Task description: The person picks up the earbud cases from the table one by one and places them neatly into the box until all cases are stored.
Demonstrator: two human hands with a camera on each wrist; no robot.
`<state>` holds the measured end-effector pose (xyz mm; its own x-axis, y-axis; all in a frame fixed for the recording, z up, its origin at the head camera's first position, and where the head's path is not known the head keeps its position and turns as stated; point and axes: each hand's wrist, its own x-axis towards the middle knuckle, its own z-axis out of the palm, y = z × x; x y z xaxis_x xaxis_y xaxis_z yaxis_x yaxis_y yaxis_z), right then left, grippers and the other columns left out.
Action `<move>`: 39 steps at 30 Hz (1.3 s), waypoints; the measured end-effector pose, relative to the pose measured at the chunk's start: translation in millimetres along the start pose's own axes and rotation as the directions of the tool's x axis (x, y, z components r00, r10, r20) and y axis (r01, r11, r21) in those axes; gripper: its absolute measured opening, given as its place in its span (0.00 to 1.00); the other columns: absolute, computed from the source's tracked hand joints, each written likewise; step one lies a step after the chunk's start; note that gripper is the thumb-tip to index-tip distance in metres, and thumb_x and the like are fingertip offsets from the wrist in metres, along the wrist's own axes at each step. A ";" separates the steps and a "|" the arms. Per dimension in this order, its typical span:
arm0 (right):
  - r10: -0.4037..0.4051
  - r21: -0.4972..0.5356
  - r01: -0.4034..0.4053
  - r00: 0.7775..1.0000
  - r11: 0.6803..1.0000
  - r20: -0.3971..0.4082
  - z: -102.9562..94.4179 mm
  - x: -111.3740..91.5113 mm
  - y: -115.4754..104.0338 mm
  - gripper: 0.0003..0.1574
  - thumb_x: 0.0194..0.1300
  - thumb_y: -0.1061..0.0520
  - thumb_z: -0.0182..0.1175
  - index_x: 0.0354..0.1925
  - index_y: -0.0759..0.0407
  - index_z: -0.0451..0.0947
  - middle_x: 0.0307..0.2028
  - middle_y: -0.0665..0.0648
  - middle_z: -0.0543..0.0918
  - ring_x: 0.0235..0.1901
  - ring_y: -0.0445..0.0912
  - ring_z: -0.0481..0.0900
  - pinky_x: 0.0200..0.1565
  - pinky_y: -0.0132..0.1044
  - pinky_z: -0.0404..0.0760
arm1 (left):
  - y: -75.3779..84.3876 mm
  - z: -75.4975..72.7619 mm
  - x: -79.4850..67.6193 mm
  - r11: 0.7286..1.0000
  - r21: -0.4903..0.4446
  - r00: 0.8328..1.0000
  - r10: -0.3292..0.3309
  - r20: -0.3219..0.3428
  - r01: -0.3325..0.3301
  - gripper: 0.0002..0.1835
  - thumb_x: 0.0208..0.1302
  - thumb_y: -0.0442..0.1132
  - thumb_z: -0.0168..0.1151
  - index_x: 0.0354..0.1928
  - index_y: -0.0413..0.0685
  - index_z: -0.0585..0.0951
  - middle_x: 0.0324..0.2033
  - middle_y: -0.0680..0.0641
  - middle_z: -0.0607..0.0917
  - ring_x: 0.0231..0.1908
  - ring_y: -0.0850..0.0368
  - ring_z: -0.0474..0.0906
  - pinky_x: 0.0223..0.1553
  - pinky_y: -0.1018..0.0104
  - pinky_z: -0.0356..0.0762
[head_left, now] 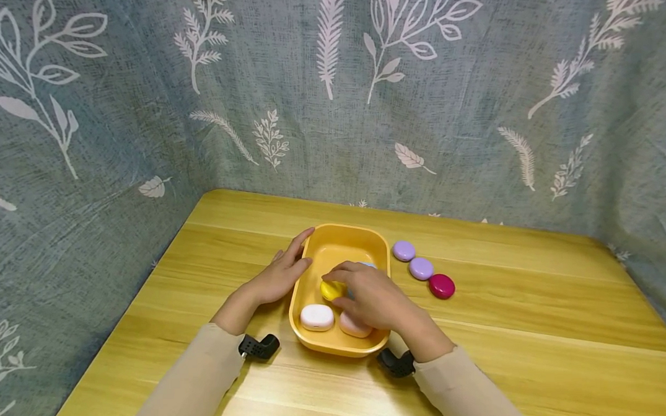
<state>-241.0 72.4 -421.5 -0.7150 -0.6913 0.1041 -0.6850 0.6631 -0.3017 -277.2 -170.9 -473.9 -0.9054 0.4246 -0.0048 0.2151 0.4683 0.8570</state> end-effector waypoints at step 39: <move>0.029 -0.073 -0.025 0.997 0.997 0.064 12.6 9.2 -1.6 0.25 0.69 0.56 0.69 0.63 0.47 0.82 0.63 0.47 0.84 0.66 0.48 0.79 0.78 0.52 0.61 | 0.4 -0.5 0.2 1.000 -0.008 1.000 -0.024 0.004 0.024 0.33 0.84 0.51 0.39 0.82 0.79 0.41 0.80 0.37 0.60 0.82 0.44 0.50 0.80 0.41 0.23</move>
<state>-244.6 61.4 -432.0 -0.7245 -0.6885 0.0340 -0.6754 0.6991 -0.2346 -277.5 -171.1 -473.3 -0.9089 0.4162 -0.0272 0.1903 0.4719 0.8609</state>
